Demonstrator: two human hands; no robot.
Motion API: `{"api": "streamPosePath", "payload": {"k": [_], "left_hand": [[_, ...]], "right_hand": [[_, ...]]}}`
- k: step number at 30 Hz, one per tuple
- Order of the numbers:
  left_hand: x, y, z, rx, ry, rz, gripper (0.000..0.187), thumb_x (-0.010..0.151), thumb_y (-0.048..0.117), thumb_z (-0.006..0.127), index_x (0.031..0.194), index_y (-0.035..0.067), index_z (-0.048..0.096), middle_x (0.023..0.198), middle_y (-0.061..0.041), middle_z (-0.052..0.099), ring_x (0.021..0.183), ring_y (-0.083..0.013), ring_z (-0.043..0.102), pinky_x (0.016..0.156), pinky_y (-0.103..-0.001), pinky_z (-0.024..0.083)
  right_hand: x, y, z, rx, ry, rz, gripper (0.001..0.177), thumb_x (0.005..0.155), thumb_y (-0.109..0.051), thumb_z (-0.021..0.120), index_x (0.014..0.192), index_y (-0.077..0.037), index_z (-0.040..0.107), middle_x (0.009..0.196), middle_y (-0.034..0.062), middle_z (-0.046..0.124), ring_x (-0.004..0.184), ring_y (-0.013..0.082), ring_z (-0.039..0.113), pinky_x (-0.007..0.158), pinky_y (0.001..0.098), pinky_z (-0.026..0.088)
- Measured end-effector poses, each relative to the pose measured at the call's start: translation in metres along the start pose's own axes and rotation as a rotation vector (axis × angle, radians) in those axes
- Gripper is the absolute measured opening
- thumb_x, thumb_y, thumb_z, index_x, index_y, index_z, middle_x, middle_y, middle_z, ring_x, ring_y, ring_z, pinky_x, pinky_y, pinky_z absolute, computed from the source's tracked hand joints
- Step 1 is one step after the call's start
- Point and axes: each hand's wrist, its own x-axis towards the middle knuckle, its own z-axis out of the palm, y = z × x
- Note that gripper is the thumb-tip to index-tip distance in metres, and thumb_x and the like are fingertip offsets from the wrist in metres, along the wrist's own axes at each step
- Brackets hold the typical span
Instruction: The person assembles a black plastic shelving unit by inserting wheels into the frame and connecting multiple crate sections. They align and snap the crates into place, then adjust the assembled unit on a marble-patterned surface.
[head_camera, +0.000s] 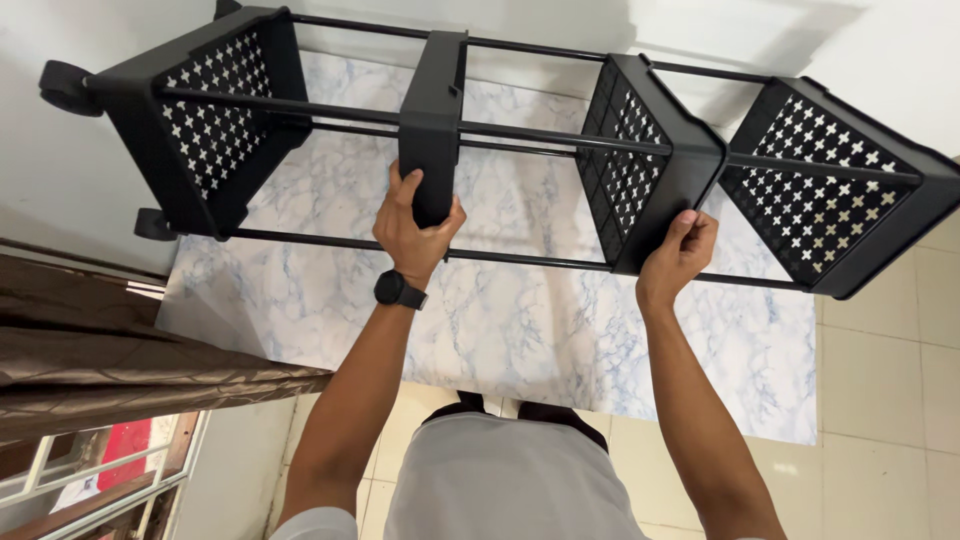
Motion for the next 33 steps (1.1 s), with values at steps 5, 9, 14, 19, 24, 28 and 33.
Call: {"api": "streamPosePath", "payload": {"k": [5,9,14,19,24,28,33], "left_hand": [[-0.01,-0.005,0.002,-0.032,-0.019,0.024,0.073,0.075,0.013,0.088,0.137,0.013,0.05,0.139,-0.025,0.06,0.098,-0.0369,0.074,0.078,-0.04,0.063],[-0.02,-0.005,0.002,-0.054,-0.012,0.02,0.073,0.076,0.013,0.088,0.138,0.015,0.049,0.141,-0.025,0.059,0.105,-0.0397,0.073,0.082,-0.041,0.063],[-0.035,-0.012,0.008,-0.099,-0.025,-0.043,0.073,0.076,0.01,0.088,0.136,0.015,0.046,0.144,-0.025,0.056,0.11,-0.0409,0.07,0.087,-0.043,0.061],[-0.056,-0.017,0.012,-0.075,-0.041,-0.101,0.07,0.079,0.006,0.085,0.135,0.013,0.044,0.146,-0.027,0.052,0.115,-0.0427,0.067,0.09,-0.045,0.061],[-0.087,-0.021,0.009,-0.132,-0.072,-0.148,0.072,0.08,0.004,0.084,0.136,0.013,0.04,0.148,-0.027,0.049,0.12,-0.0442,0.064,0.095,-0.046,0.059],[-0.119,-0.019,0.002,-0.153,-0.074,-0.202,0.077,0.083,0.003,0.085,0.141,0.013,0.035,0.15,-0.028,0.045,0.129,-0.0457,0.057,0.104,-0.051,0.053],[-0.163,-0.015,-0.006,-0.122,-0.151,-0.3,0.081,0.085,0.005,0.085,0.144,0.013,0.03,0.15,-0.027,0.038,0.135,-0.0444,0.046,0.107,-0.052,0.047]], "right_hand": [[-0.009,0.012,-0.004,0.001,0.02,0.028,0.033,0.113,-0.035,0.057,0.102,-0.005,0.052,0.091,-0.0033,0.048,0.082,0.0061,0.041,0.075,0.0223,0.038],[-0.018,0.023,-0.006,-0.045,0.033,-0.038,0.035,0.114,-0.037,0.056,0.103,-0.004,0.05,0.094,-0.0021,0.048,0.086,0.0078,0.042,0.079,0.0243,0.04],[-0.026,0.044,-0.006,-0.129,0.055,-0.038,0.036,0.114,-0.038,0.053,0.105,-0.003,0.05,0.096,-0.0003,0.047,0.086,0.0094,0.042,0.079,0.0255,0.04],[-0.044,0.067,-0.007,-0.242,0.023,-0.04,0.037,0.118,-0.038,0.043,0.107,-0.002,0.044,0.097,0.0041,0.044,0.088,0.0138,0.041,0.081,0.0297,0.04],[-0.059,0.092,-0.018,-0.273,-0.02,-0.018,0.041,0.118,-0.04,0.035,0.111,0.0,0.043,0.098,0.0075,0.044,0.089,0.0172,0.041,0.083,0.0336,0.04],[-0.084,0.114,-0.03,-0.321,-0.055,0.031,0.048,0.115,-0.043,0.031,0.117,0.004,0.041,0.096,0.012,0.047,0.087,0.0224,0.043,0.081,0.0367,0.041],[-0.115,0.131,-0.043,-0.349,-0.079,-0.012,0.054,0.121,-0.039,0.028,0.138,0.012,0.034,0.114,0.0233,0.051,0.104,0.0305,0.049,0.095,0.042,0.043]]}}
